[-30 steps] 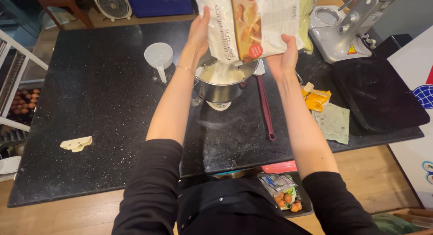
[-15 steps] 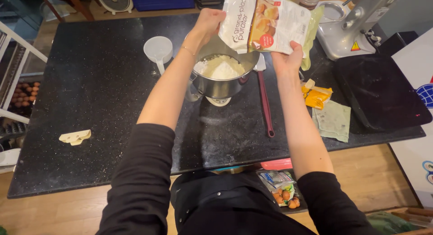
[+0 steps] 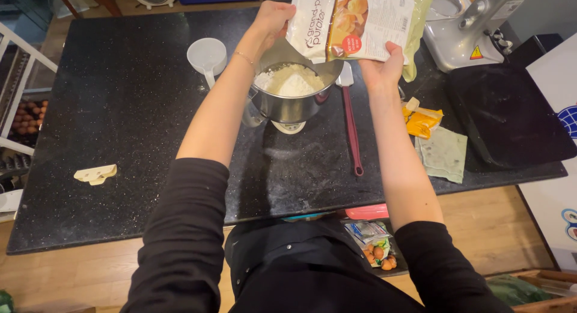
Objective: The person retrieves a bag of flour from a shelf, pours it into a metal mixing bowl containing eggs, and then attaches the bowl to a stand mixer. They secure the bowl, lower the mixer head, and turn on the machine to mix the ingredients.
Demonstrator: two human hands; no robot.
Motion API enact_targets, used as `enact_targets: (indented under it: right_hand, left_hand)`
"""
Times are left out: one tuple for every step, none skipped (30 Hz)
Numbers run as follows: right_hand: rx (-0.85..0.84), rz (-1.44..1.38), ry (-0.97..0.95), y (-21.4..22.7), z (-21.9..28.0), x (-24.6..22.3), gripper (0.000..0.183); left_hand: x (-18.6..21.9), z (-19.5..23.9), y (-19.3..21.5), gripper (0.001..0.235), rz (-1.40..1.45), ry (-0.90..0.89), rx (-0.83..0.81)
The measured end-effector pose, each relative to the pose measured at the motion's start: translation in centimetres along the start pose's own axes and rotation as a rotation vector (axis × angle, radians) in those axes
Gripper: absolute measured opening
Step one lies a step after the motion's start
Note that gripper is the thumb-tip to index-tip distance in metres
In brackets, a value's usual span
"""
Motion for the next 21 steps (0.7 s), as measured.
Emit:
enact_targets:
  right_hand:
    - [-0.005,0.006,-0.003,-0.2,0.3,0.1,0.074]
    - [-0.011,0.012,-0.005,-0.5,0.5,0.3,0.074]
    - [-0.012,0.012,-0.006,-0.5,0.5,0.4,0.074]
    - [-0.022,0.0,-0.018,-0.6,0.5,0.6,0.074]
    - [-0.031,-0.013,-0.03,-0.6,0.5,0.7,0.074]
    - [-0.034,-0.013,-0.031,-0.4,0.2,0.7,0.074]
    - [-0.018,-0.031,-0.027,-0.2,-0.2,0.6,0.076]
    - [-0.003,-0.05,-0.023,0.1,-0.5,0.5,0.079]
    - [-0.006,-0.05,-0.024,0.2,-0.6,0.3,0.079]
    - [-0.006,-0.037,-0.035,0.3,-0.7,0.2,0.078]
    - [-0.007,-0.025,-0.047,0.3,-0.9,0.1,0.076]
    - [-0.011,-0.024,-0.048,1.0,-1.7,-0.4,0.076]
    - [-0.023,-0.003,-0.058,1.6,-2.6,-0.9,0.076]
    - [-0.033,0.018,-0.069,2.3,-3.5,-1.3,0.077]
    - [-0.037,0.018,-0.07,2.4,-3.4,-1.8,0.077]
    - [-0.018,0.056,-0.118,2.7,-3.3,-2.1,0.077]
    - [0.001,0.095,-0.166,3.0,-3.2,-2.5,0.078]
    - [-0.001,0.094,-0.163,2.7,-2.3,-2.8,0.078]
    - [0.1,0.106,-0.171,2.7,-1.2,-3.1,0.07]
    - [0.202,0.116,-0.174,2.7,-0.1,-3.6,0.064]
    - [0.2,0.113,-0.165,3.9,0.4,-4.1,0.064]
  left_hand:
    - [-0.6,-0.6,0.3,0.025,0.023,-0.006,0.01]
    - [-1.2,-1.2,0.6,0.024,0.046,-0.013,0.019]
    - [-0.8,-0.4,0.5,0.024,0.047,-0.015,0.02]
    - [-0.5,0.4,0.5,0.023,0.044,-0.016,0.022]
    - [-0.2,1.3,0.4,0.023,0.041,-0.018,0.024]
    - [-0.6,1.1,0.7,0.023,0.041,-0.021,0.025]
    - [-0.9,0.8,0.9,0.021,0.027,-0.03,0.027]
    - [-1.2,0.6,1.2,0.02,0.013,-0.039,0.029]
    - [-0.8,1.0,1.3,0.02,0.013,-0.042,0.03]
    - [-0.2,1.3,1.2,0.023,-0.052,-0.072,0.005]
    - [0.5,1.7,1.2,0.026,-0.117,-0.103,-0.02]
    - [0.7,1.2,1.3,0.026,-0.117,-0.107,-0.019]
    - [1.2,0.7,1.2,0.031,-0.223,-0.177,-0.04]
    - [1.8,0.2,1.2,0.058,-0.33,-0.246,-0.06]
    - [2.1,-0.5,0.8,0.058,-0.331,-0.249,-0.059]
    - [2.2,-1.3,0.6,0.041,-0.379,-0.205,-0.038]
    - [2.3,-2.2,0.3,0.03,-0.426,-0.16,-0.017]
    - [3.1,-2.1,-0.4,0.03,-0.427,-0.163,-0.02]
    - [3.5,-2.1,-1.1,0.032,-0.409,-0.06,-0.033]
    - [4.0,-2.1,-2.1,0.034,-0.392,0.042,-0.052]
    - [4.5,-1.9,-3.0,0.034,-0.395,0.038,-0.06]
Point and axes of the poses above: each hand's wrist, its own z-axis away from the middle knuckle, its own y-axis out of the back of the hand, x = y × z, the point moved 4 cm from there along -z, towards the middle knuckle, and after that the axes turned 9 degrees about -x, right-handed, at the moved point
